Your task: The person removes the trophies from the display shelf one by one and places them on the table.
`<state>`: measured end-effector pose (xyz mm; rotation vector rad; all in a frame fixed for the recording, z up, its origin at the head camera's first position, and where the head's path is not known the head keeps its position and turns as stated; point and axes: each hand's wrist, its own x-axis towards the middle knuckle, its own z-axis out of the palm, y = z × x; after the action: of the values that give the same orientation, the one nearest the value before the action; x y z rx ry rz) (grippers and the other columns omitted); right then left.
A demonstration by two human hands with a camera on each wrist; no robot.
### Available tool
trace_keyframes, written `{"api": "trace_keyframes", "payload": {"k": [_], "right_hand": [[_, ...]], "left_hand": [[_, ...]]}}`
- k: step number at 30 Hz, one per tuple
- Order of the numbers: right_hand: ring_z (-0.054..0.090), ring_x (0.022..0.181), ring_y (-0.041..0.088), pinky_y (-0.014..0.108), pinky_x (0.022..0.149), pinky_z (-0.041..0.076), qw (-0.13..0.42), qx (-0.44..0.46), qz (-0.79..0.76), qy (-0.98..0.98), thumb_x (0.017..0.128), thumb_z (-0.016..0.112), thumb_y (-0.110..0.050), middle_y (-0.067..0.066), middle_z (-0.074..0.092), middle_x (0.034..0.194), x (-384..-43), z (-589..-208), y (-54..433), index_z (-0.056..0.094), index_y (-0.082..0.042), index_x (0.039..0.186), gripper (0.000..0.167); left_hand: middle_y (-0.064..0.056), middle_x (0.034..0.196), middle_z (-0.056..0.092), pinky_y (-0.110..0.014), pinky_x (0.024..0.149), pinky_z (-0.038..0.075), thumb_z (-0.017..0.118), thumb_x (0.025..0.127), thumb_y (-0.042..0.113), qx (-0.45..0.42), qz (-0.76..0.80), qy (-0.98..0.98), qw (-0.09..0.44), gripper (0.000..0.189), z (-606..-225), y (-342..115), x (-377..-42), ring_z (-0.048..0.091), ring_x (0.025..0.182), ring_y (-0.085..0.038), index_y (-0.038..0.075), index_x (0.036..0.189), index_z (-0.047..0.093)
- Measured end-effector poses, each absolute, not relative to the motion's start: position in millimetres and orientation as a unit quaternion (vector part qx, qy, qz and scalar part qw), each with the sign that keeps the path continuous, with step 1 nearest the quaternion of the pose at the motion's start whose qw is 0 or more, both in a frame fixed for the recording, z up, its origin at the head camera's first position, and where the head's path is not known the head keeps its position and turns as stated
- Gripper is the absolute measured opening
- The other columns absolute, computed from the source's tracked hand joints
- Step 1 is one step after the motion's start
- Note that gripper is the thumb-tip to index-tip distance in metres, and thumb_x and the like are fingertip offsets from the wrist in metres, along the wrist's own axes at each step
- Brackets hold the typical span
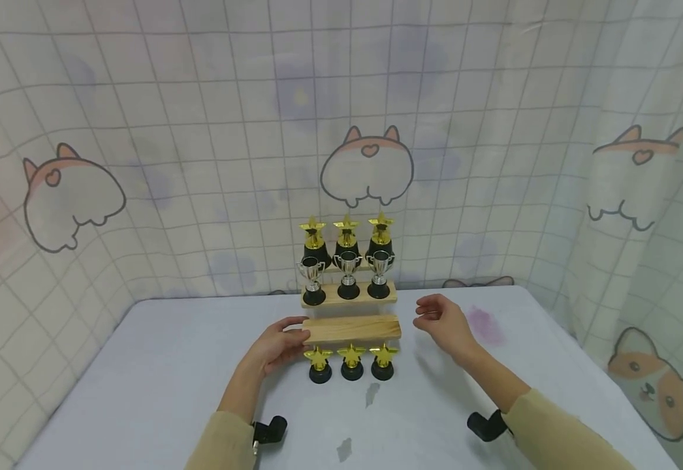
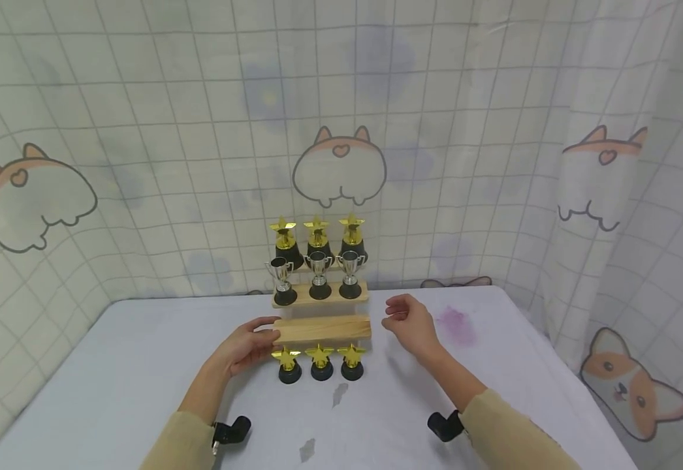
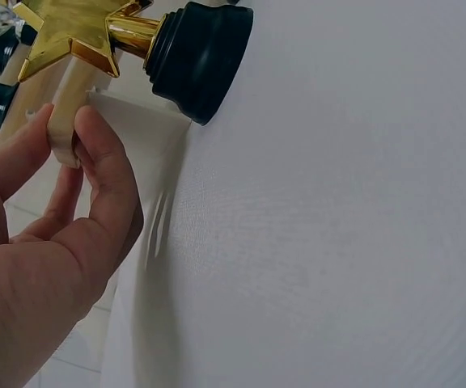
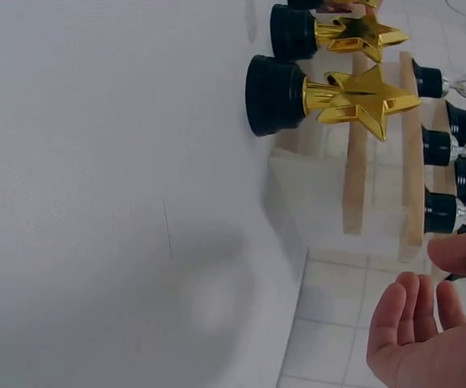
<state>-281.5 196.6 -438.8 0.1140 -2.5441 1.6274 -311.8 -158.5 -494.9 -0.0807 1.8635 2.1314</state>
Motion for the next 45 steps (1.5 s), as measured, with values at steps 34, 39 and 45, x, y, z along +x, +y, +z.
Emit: {"api": "trace_keyframes", "payload": {"k": [34, 39, 45], "right_hand": [[0.059, 0.116, 0.033, 0.046, 0.097, 0.053, 0.05, 0.056, 0.547, -0.834, 0.097, 0.072, -0.013, 0.017, 0.063, 0.123, -314.1, -417.2, 155.2, 0.06, 0.002, 0.131, 0.039], [0.059, 0.116, 0.032, 0.047, 0.095, 0.054, 0.068, 0.055, 0.539, -0.838, 0.096, 0.073, -0.014, 0.019, 0.063, 0.127, -319.1, -419.7, 153.8, 0.061, 0.002, 0.131, 0.04], [0.06, 0.115, 0.032, 0.046, 0.092, 0.055, 0.088, 0.051, 0.528, -0.843, 0.096, 0.074, -0.017, 0.018, 0.064, 0.126, -324.1, -420.5, 152.7, 0.062, 0.0, 0.131, 0.041]], "left_hand": [[-0.025, 0.122, 0.062, -0.027, 0.075, 0.061, 0.066, 0.098, 0.0, -0.025, 0.747, 0.647, 0.151, 0.057, -497.4, -157.2, -309.6, 0.067, 0.09, -0.02, -0.008, 0.149, 0.041], [-0.024, 0.122, 0.063, -0.028, 0.076, 0.061, 0.067, 0.098, 0.001, -0.027, 0.748, 0.646, 0.15, 0.057, -496.7, -156.7, -311.2, 0.068, 0.091, -0.021, -0.006, 0.149, 0.043], [-0.024, 0.123, 0.063, -0.029, 0.078, 0.061, 0.067, 0.098, 0.001, -0.031, 0.747, 0.646, 0.152, 0.056, -495.7, -156.9, -312.3, 0.068, 0.093, -0.021, -0.004, 0.149, 0.043]]}}
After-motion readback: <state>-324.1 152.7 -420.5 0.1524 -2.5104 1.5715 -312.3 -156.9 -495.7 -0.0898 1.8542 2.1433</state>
